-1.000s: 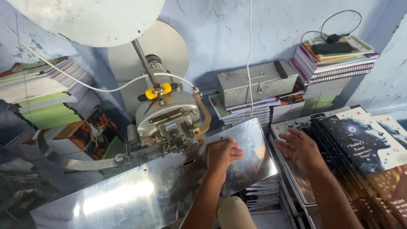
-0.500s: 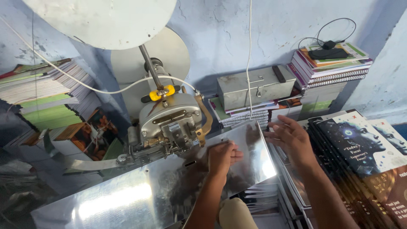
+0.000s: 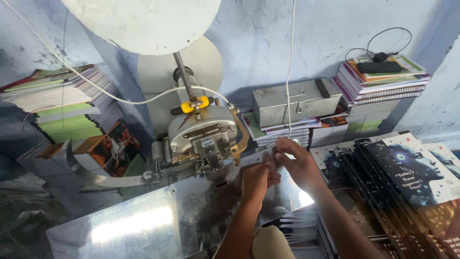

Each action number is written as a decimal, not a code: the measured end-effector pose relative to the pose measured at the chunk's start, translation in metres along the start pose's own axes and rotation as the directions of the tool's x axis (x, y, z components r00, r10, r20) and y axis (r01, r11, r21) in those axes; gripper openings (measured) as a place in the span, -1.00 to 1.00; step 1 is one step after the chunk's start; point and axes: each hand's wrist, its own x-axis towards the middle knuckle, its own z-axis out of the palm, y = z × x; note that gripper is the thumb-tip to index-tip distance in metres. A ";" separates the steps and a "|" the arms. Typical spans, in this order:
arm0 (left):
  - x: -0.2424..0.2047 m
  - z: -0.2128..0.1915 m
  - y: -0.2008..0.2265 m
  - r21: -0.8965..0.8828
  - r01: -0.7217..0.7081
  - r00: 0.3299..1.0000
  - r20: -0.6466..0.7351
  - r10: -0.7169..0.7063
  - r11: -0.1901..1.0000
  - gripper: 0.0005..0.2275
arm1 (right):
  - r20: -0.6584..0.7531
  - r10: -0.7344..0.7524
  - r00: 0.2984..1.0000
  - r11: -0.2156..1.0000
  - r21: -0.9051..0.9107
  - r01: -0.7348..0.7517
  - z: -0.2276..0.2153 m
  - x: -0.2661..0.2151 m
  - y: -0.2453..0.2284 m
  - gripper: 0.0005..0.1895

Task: The person repeatedly picks up a book, places it into a binding machine, and operates the machine to bind the book. The person then removes the bound book and places it on a stack.

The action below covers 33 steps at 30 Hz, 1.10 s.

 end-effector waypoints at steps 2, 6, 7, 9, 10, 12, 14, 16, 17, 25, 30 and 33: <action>0.001 -0.001 -0.002 -0.044 -0.020 1.000 0.023 0.021 0.999 -0.77 | 0.012 0.000 1.000 0.993 -0.116 0.001 0.003 -0.002 -0.009 -0.53; 0.001 -0.003 -0.010 -0.035 -0.068 0.997 0.017 0.069 0.997 -0.74 | 0.077 -0.175 0.982 0.854 -0.485 0.191 0.006 -0.001 -0.024 -0.56; 0.001 -0.005 -0.012 -0.026 -0.105 0.994 0.024 0.106 0.994 -0.75 | 0.117 -0.273 0.955 0.782 -0.551 0.291 0.009 0.001 -0.028 -0.58; -0.003 -0.009 -0.017 -0.012 -0.176 0.984 0.037 0.176 0.984 -0.75 | 0.105 -0.224 0.969 0.797 -0.553 0.244 0.012 0.003 -0.033 -0.61; -0.005 -0.012 -0.019 -0.021 -0.195 0.979 0.047 0.196 0.981 -0.76 | 0.098 -0.200 0.975 0.803 -0.554 0.221 0.014 0.003 -0.036 -0.61; -0.010 -0.020 -0.022 -0.039 -0.235 0.969 0.066 0.237 0.971 -0.78 | 0.079 -0.146 0.986 0.800 -0.577 0.165 0.017 0.000 -0.039 -0.61; -0.016 -0.027 -0.024 -0.041 -0.195 0.980 0.031 0.196 0.980 -0.79 | 0.068 -0.126 0.990 0.795 -0.590 0.142 0.022 0.000 -0.039 -0.61; -0.023 -0.034 -0.024 -0.050 -0.174 0.985 -0.001 0.174 0.983 -0.80 | 0.066 -0.139 0.988 0.791 -0.593 0.150 0.022 -0.001 -0.037 -0.61; -0.027 -0.037 -0.023 -0.057 -0.173 0.985 -0.014 0.173 0.983 -0.80 | 0.091 -0.178 0.980 0.768 -0.610 0.196 0.021 -0.001 -0.035 -0.62; -0.066 -0.063 0.022 0.341 -0.153 0.944 -0.227 0.239 0.927 -0.83 | 0.055 -0.181 0.982 0.794 -0.581 0.179 0.024 0.001 -0.023 -0.62; -0.092 -0.087 0.050 0.845 -0.023 0.835 -0.277 0.475 0.534 -0.75 | 0.045 -0.109 0.993 0.753 -0.649 0.111 0.026 0.000 -0.023 -0.60; -0.102 -0.101 0.061 0.875 0.241 0.869 -0.387 0.308 0.421 -0.66 | 0.034 -0.085 0.996 0.725 -0.684 0.085 0.029 0.000 -0.024 -0.58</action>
